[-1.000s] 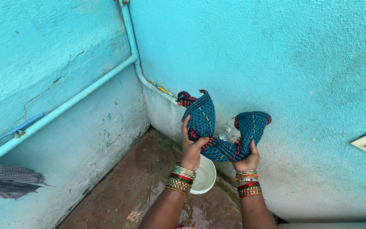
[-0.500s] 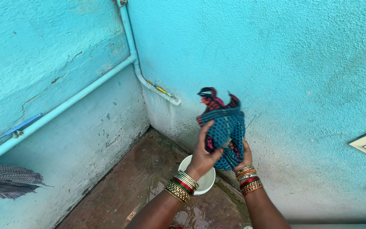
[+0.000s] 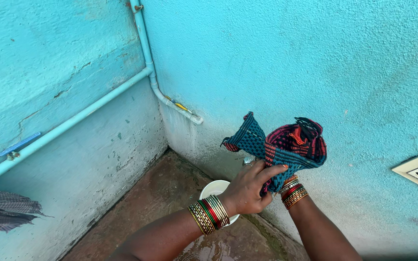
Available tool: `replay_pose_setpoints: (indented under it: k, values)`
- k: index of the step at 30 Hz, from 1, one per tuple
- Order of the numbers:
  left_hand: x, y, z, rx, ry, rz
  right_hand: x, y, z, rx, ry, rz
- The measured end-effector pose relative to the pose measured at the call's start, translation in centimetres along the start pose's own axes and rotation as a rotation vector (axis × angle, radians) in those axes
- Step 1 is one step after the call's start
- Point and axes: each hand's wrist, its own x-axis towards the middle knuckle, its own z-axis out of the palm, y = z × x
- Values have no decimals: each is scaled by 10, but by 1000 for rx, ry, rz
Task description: The person washes a piece of patterned cloth under a tap, wrings it out, and then holds it up in a courtyard to air it out.
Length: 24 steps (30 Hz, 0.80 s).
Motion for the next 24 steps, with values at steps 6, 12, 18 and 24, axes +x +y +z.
replay_pose_setpoints:
  k: [6, 12, 18, 24]
  values:
    - [-4, -4, 6, 39, -86, 1, -7, -28, 26, -248, -102, -32]
    - [-8, -9, 11, 107, -180, -13, -23, -42, 56, -728, -264, -331]
    - [-11, -30, 14, 19, -269, -368, -10, -35, 54, -69, -109, -110]
    - [-21, -84, 3, -256, 374, -266, -45, -64, 97, -366, 219, 262]
